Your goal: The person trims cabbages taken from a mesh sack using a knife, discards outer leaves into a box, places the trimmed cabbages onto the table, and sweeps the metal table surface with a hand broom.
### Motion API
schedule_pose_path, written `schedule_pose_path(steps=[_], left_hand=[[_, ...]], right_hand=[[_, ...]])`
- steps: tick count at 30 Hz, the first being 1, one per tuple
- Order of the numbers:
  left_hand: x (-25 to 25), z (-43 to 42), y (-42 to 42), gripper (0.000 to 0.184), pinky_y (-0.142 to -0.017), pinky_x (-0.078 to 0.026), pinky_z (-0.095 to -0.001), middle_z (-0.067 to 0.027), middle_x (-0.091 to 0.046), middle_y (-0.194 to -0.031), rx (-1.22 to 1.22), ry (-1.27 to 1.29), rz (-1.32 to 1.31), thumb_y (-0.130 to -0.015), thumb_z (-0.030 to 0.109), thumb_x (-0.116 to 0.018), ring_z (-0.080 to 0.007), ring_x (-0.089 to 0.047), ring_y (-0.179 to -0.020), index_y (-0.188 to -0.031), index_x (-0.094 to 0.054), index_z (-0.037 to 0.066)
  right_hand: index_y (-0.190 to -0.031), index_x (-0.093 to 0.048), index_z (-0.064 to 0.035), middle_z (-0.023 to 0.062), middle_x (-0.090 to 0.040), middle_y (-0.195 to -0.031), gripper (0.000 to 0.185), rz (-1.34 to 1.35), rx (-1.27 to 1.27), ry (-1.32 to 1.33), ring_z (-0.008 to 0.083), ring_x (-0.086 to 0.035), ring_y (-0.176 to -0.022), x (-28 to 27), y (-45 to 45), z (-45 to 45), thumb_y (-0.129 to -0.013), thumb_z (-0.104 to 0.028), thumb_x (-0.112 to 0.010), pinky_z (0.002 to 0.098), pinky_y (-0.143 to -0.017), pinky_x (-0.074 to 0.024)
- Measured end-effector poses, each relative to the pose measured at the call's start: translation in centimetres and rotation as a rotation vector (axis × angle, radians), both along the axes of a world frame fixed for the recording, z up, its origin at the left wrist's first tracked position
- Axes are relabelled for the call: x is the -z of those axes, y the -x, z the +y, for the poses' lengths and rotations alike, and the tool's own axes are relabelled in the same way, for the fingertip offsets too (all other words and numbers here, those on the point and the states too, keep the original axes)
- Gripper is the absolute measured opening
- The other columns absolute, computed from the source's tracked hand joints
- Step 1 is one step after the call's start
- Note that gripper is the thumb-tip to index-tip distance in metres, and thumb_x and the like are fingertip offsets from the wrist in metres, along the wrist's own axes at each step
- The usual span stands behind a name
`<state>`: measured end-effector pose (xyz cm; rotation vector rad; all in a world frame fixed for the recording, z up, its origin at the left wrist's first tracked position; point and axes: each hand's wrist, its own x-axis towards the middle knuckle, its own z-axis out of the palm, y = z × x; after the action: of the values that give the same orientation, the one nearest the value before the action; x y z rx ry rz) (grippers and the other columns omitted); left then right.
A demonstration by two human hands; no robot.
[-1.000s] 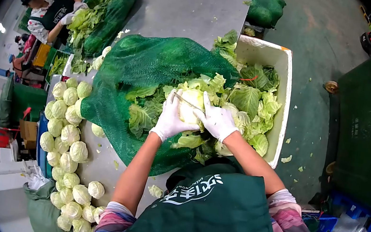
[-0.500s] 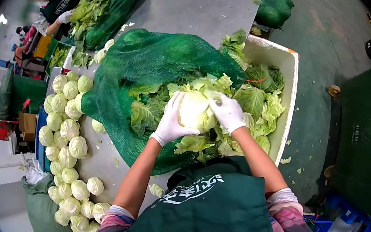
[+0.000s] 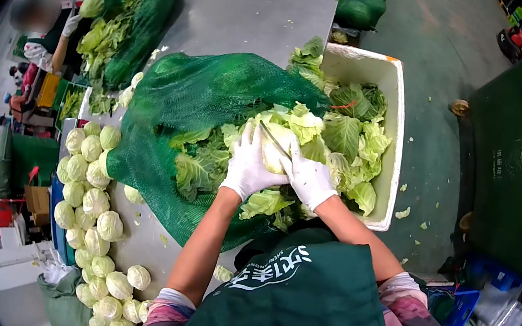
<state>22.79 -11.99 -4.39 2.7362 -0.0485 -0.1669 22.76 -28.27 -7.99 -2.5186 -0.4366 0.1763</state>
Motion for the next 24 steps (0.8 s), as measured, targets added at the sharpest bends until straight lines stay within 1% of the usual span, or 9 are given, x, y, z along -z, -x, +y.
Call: schedule_pose_path(steps=[6, 10, 12, 13, 14, 20, 22, 23, 24], left_hand=[[-0.1, -1.0, -0.7, 0.115, -0.102, -0.039, -0.0512, -0.0249, -0.033, -0.141, -0.012, -0.012, 0.03, -0.053, 0.047, -0.082, -0.0462, -0.037, -0.124, -0.14, -0.028, -0.006], [0.3, -1.4, -0.5, 0.113, -0.101, -0.038, -0.052, -0.0245, -0.034, -0.14, -0.048, 0.004, -0.011, -0.053, 0.046, -0.082, -0.0456, -0.037, -0.123, -0.138, -0.029, -0.006], [-0.2, -1.3, 0.3, 0.111, -0.101, -0.037, -0.052, -0.0243, -0.034, -0.139, -0.052, 0.011, -0.035, -0.053, 0.044, -0.084, -0.045, -0.035, -0.124, -0.137, -0.029, -0.005], [0.5, -0.8, 1.2, 0.112, -0.102, -0.035, -0.0523, -0.0245, -0.032, -0.139, -0.039, 0.035, -0.103, -0.053, 0.043, -0.084, -0.0445, -0.033, -0.124, -0.138, -0.027, -0.003], [1.1, 0.0, 2.0, 0.115, -0.104, -0.033, -0.0515, -0.0248, -0.032, -0.138, 0.007, 0.073, -0.151, -0.053, 0.042, -0.085, -0.044, -0.033, -0.125, -0.139, -0.025, -0.002], [2.5, 3.4, 4.3, 0.115, -0.109, -0.029, -0.0455, -0.0241, -0.032, -0.137, -0.131, 0.374, -0.138, -0.052, 0.033, -0.089, -0.0392, -0.033, -0.128, -0.14, -0.024, -0.002], [2.5, 2.6, 4.8, 0.117, -0.11, -0.028, -0.0441, -0.0238, -0.031, -0.136, -0.121, 0.345, -0.193, -0.051, 0.032, -0.09, -0.0386, -0.032, -0.129, -0.141, -0.023, -0.003], [2.5, 2.7, 4.6, 0.117, -0.11, -0.028, -0.0441, -0.0238, -0.031, -0.136, -0.122, 0.345, -0.197, -0.051, 0.032, -0.09, -0.0386, -0.032, -0.129, -0.141, -0.023, -0.003], [2.5, 2.6, 4.6, 0.118, -0.11, -0.028, -0.0446, -0.0244, -0.03, -0.138, -0.1, 0.322, -0.21, -0.051, 0.032, -0.09, -0.0391, -0.031, -0.13, -0.141, -0.022, -0.004]], right_hand=[[-0.144, -0.034, -0.006, 0.0185, -0.064, -0.065, 0.063, 0.06, 0.029, 0.08, 0.0353, -0.063, -0.059, 0.0, -1.2, -0.3, -0.096, -0.046, -0.04, 0.0467, -0.055, -0.0496], [-0.136, -0.047, -0.0089, 0.0211, -0.065, -0.072, 0.056, 0.143, 0.038, 0.144, 0.0368, -0.065, -0.068, -1.2, -3.7, -0.7, -0.096, -0.048, -0.037, 0.0465, -0.065, -0.0517], [-0.118, -0.062, -0.008, 0.0257, -0.066, -0.082, 0.052, 0.274, 0.205, 0.005, 0.0388, -0.066, -0.08, 0.5, -6.0, -1.1, -0.097, -0.048, -0.036, 0.0466, -0.074, -0.0517], [-0.093, -0.071, -0.0033, 0.0258, -0.066, -0.096, 0.064, 0.318, 0.215, -0.019, 0.0401, -0.064, -0.091, 0.8, -7.2, -2.4, -0.096, -0.054, -0.031, 0.0466, -0.082, -0.0502], [-0.09, -0.071, -0.003, 0.0234, -0.066, -0.099, 0.064, 0.333, 0.201, 0.017, 0.0396, -0.064, -0.092, 1.6, -7.8, -3.1, -0.096, -0.054, -0.032, 0.0462, -0.084, -0.0494], [-0.102, -0.069, -0.0051, 0.024, -0.065, -0.106, 0.061, 0.376, 0.228, -0.052, 0.0385, -0.061, -0.101, 8.1, -8.0, -1.0, -0.092, -0.057, -0.038, 0.0455, -0.089, -0.0463], [-0.106, -0.068, -0.0066, 0.0235, -0.064, -0.108, 0.061, 0.376, 0.265, -0.08, 0.0386, -0.06, -0.102, 6.8, -7.7, -1.0, -0.092, -0.057, -0.038, 0.0455, -0.09, -0.0457], [-0.124, -0.059, -0.0066, 0.0249, -0.065, -0.1, 0.065, 0.388, 0.198, -0.117, 0.0369, -0.062, -0.099, 6.8, -7.7, -1.8, -0.09, -0.06, -0.042, 0.0445, -0.085, -0.0483], [-0.124, -0.059, -0.0066, 0.0249, -0.065, -0.1, 0.065, 0.386, 0.196, -0.113, 0.0369, -0.062, -0.099, 4.5, -7.1, -2.0, -0.09, -0.06, -0.042, 0.0445, -0.085, -0.0483]])
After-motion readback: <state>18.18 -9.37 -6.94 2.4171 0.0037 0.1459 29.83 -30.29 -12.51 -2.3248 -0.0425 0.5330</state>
